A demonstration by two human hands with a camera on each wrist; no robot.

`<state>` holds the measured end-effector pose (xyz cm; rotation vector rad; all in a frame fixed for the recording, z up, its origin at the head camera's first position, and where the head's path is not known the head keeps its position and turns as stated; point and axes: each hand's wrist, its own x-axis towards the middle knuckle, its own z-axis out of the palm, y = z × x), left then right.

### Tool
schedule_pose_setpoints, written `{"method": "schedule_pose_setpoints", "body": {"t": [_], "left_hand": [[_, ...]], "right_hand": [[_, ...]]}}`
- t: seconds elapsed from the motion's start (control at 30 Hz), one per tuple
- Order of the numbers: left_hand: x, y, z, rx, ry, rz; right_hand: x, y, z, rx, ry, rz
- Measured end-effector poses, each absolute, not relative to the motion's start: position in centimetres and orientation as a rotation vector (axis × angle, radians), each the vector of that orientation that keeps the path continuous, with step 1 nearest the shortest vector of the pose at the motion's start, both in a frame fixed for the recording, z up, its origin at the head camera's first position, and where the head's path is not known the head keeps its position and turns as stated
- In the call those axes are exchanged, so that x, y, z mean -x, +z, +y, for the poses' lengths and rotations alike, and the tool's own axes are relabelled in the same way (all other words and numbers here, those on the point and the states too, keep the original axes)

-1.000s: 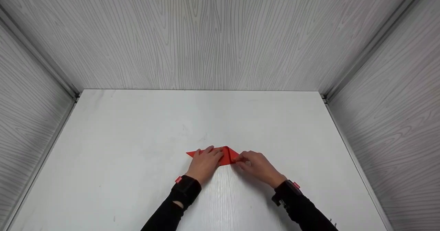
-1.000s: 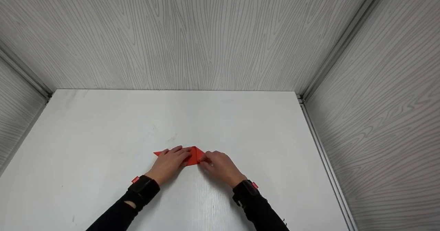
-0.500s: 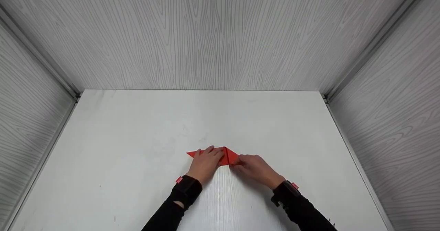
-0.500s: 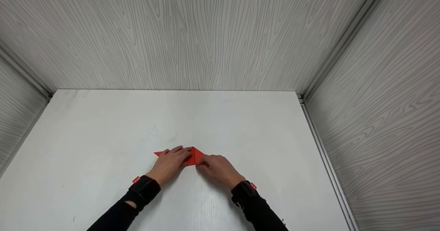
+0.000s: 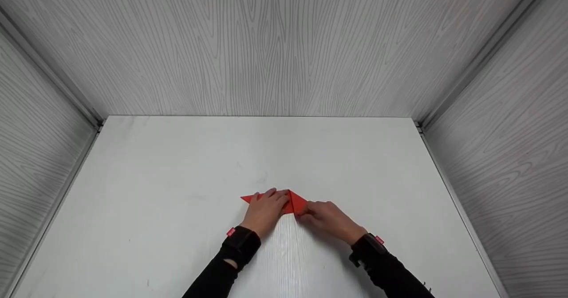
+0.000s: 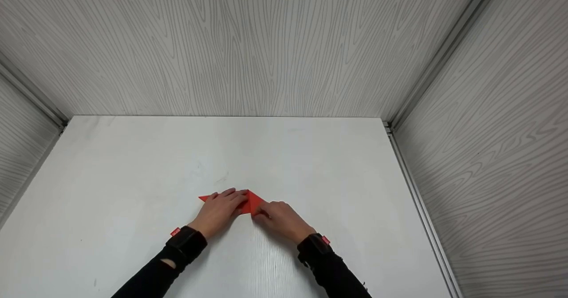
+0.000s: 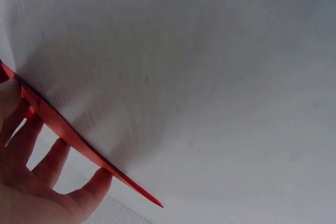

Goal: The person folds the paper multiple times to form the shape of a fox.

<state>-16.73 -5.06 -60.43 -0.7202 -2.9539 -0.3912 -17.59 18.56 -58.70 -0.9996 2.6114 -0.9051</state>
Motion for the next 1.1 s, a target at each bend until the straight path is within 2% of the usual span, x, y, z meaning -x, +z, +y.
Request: {"method": "schedule_pose_setpoints", "body": {"t": [0.63,1.1], "left_hand": [[16.73,-60.31,-5.03,0.693,-0.467,-2.972],[16.70,-60.04,-4.91,0.722,-0.316,-3.025]], "right_hand": [[17.67,-58.56,18.34,1.005,-0.844,2.614],[17.56,-58.49,18.24,1.037,-0.799,2.628]]}}
